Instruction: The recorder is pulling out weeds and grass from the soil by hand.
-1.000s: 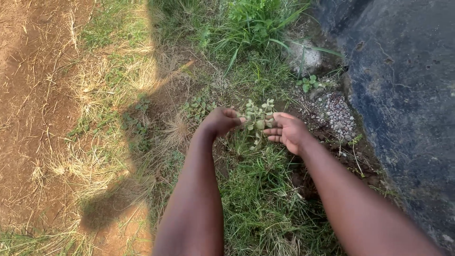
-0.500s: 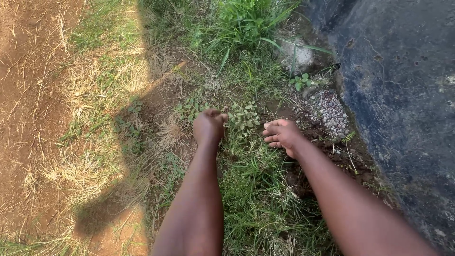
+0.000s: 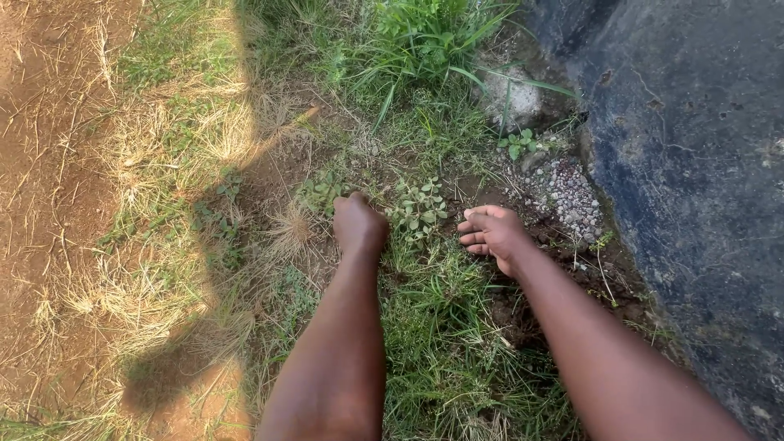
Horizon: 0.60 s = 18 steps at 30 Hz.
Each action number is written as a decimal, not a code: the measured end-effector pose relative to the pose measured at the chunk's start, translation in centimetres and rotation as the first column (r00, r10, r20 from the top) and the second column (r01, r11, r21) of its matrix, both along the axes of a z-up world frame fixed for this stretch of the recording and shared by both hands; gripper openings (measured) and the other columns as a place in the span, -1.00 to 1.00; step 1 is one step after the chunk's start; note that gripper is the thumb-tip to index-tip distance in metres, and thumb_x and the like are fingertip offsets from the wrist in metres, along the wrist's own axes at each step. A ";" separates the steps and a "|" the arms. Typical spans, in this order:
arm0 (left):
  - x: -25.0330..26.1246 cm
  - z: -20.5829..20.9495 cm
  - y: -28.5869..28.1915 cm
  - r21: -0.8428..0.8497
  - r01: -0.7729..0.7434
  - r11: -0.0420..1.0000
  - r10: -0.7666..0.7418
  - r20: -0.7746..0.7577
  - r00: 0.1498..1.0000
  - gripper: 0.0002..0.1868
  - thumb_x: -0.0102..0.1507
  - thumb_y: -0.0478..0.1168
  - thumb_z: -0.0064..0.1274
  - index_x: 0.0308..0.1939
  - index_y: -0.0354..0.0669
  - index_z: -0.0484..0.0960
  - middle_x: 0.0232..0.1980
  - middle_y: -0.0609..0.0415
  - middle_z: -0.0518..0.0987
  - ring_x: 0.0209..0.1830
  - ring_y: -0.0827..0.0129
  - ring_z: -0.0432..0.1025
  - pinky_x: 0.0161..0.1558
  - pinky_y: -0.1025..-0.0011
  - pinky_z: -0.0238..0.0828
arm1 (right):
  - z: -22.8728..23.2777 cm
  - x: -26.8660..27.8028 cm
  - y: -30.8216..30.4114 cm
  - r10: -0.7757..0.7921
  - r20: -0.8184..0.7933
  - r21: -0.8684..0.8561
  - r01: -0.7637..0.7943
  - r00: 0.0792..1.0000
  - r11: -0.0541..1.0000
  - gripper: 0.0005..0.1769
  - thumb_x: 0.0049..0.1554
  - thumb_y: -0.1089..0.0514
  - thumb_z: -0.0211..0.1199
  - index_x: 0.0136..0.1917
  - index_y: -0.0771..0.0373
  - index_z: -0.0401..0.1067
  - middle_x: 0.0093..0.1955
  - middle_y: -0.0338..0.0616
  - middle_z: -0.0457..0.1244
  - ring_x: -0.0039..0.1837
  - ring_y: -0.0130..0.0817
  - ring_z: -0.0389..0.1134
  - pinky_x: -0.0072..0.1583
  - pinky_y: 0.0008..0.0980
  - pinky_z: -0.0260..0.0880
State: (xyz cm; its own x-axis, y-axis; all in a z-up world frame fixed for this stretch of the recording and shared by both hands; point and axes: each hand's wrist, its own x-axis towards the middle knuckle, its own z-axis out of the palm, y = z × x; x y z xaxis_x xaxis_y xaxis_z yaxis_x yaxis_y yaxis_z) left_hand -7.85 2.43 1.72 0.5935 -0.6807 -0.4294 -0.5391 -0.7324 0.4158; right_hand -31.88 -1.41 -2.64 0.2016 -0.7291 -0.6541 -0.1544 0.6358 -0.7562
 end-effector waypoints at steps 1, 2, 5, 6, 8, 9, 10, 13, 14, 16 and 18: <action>0.2 -0.7 -0.1 -0.001 -0.001 1.000 0.001 0.003 1.000 -0.45 0.20 -0.17 0.33 0.25 -0.11 0.54 0.30 -0.06 0.40 0.16 0.14 0.44 0.24 0.17 0.43 | -0.2 -0.1 -0.1 0.001 0.003 -0.001 -0.001 1.000 1.000 -0.65 0.25 0.06 0.17 0.22 0.29 0.41 0.02 -0.08 0.38 -0.06 -0.36 0.39 -0.06 -0.36 0.44; 0.4 -1.4 -0.2 -0.046 -0.020 0.999 0.021 0.016 1.000 -0.54 0.22 -0.28 0.24 0.21 -0.17 0.56 0.25 -0.09 0.44 0.14 0.13 0.47 0.22 0.19 0.45 | -0.3 -0.2 -0.1 -0.006 0.002 0.006 0.006 1.000 1.000 -0.65 0.25 0.05 0.17 0.22 0.29 0.40 0.02 -0.08 0.38 -0.06 -0.36 0.40 -0.06 -0.36 0.44; 0.7 -2.0 -0.1 -0.129 -0.118 0.985 0.120 0.007 0.993 -0.58 0.26 -0.45 0.08 0.21 -0.25 0.53 0.21 -0.12 0.47 0.08 0.11 0.51 0.16 0.19 0.51 | -0.7 -0.6 -0.2 -0.012 0.003 0.017 0.012 1.000 1.000 -0.64 0.24 0.05 0.17 0.23 0.28 0.40 0.02 -0.09 0.38 -0.06 -0.36 0.40 -0.06 -0.36 0.44; 0.9 -1.9 0.0 -0.168 -0.195 0.966 0.195 -0.016 0.981 -0.55 0.27 -0.50 -0.01 0.26 -0.27 0.46 0.20 -0.13 0.46 0.06 0.10 0.53 0.11 0.18 0.54 | -0.9 -0.6 -0.2 -0.012 0.006 0.019 0.012 1.000 1.000 -0.64 0.24 0.05 0.17 0.23 0.28 0.41 0.01 -0.09 0.38 -0.06 -0.37 0.40 -0.07 -0.37 0.44; 1.3 -0.9 0.1 -0.143 -0.206 0.968 0.210 0.016 0.978 -0.51 0.23 -0.47 0.07 0.26 -0.28 0.42 0.23 -0.16 0.42 0.07 0.05 0.50 0.11 0.17 0.52 | -0.8 -0.5 -0.2 -0.014 0.003 0.018 0.014 1.000 1.000 -0.63 0.24 0.05 0.18 0.23 0.29 0.41 0.01 -0.09 0.38 -0.07 -0.37 0.40 -0.07 -0.37 0.44; 1.5 -0.4 0.2 -0.116 -0.217 0.969 0.223 0.049 0.973 -0.46 0.19 -0.45 0.14 0.26 -0.29 0.39 0.25 -0.20 0.38 0.09 0.00 0.47 0.11 0.16 0.50 | -0.7 -0.4 -0.2 -0.017 -0.001 0.018 0.017 1.000 1.000 -0.63 0.24 0.05 0.19 0.23 0.29 0.42 0.01 -0.08 0.39 -0.08 -0.37 0.40 -0.08 -0.38 0.43; 1.9 -0.7 0.2 -0.116 -0.219 0.969 0.226 0.050 0.973 -0.46 0.19 -0.45 0.14 0.26 -0.29 0.39 0.25 -0.20 0.38 0.09 0.00 0.47 0.11 0.16 0.50 | -0.7 -0.4 -0.2 -0.014 0.000 0.018 0.014 1.000 1.000 -0.63 0.24 0.05 0.19 0.23 0.29 0.42 0.01 -0.08 0.39 -0.08 -0.37 0.40 -0.08 -0.38 0.43; 2.9 -1.4 0.3 -0.113 -0.206 0.972 0.216 0.081 0.973 -0.50 0.22 -0.39 0.16 0.21 -0.33 0.36 0.23 -0.23 0.40 0.10 -0.03 0.47 0.12 0.14 0.49 | -1.1 -0.2 -0.1 -0.002 -0.023 0.022 0.002 1.000 1.000 -0.65 0.23 0.06 0.19 0.22 0.27 0.42 0.01 -0.08 0.40 -0.09 -0.38 0.39 -0.09 -0.39 0.43; 3.2 -1.4 0.3 -0.097 -0.183 0.978 0.191 0.089 0.978 -0.53 0.24 -0.29 0.18 0.18 -0.31 0.38 0.20 -0.22 0.43 0.12 -0.04 0.46 0.12 0.10 0.46 | -1.5 -0.2 -0.1 0.000 -0.026 0.015 0.001 1.000 1.000 -0.65 0.24 0.07 0.19 0.22 0.29 0.42 0.01 -0.07 0.40 -0.10 -0.38 0.40 -0.10 -0.40 0.43; 3.5 -1.2 0.4 -0.080 -0.159 0.984 0.167 0.099 0.981 -0.55 0.27 -0.19 0.20 0.14 -0.29 0.39 0.17 -0.22 0.45 0.13 -0.06 0.45 0.13 0.06 0.44 | -2.0 -0.3 -0.1 0.002 -0.027 0.010 -0.002 1.000 1.000 -0.65 0.24 0.08 0.20 0.21 0.31 0.43 0.00 -0.05 0.40 -0.11 -0.38 0.40 -0.11 -0.40 0.42; 3.7 -0.9 0.6 -0.057 -0.121 0.991 0.128 0.124 0.984 -0.61 0.30 -0.15 0.14 0.11 -0.26 0.43 0.15 -0.19 0.49 0.11 -0.06 0.47 0.13 0.04 0.43 | -2.5 -0.3 -0.1 -0.005 -0.018 0.014 0.005 1.000 1.000 -0.66 0.24 0.08 0.19 0.21 0.31 0.42 -0.01 -0.08 0.39 -0.13 -0.38 0.39 -0.13 -0.40 0.42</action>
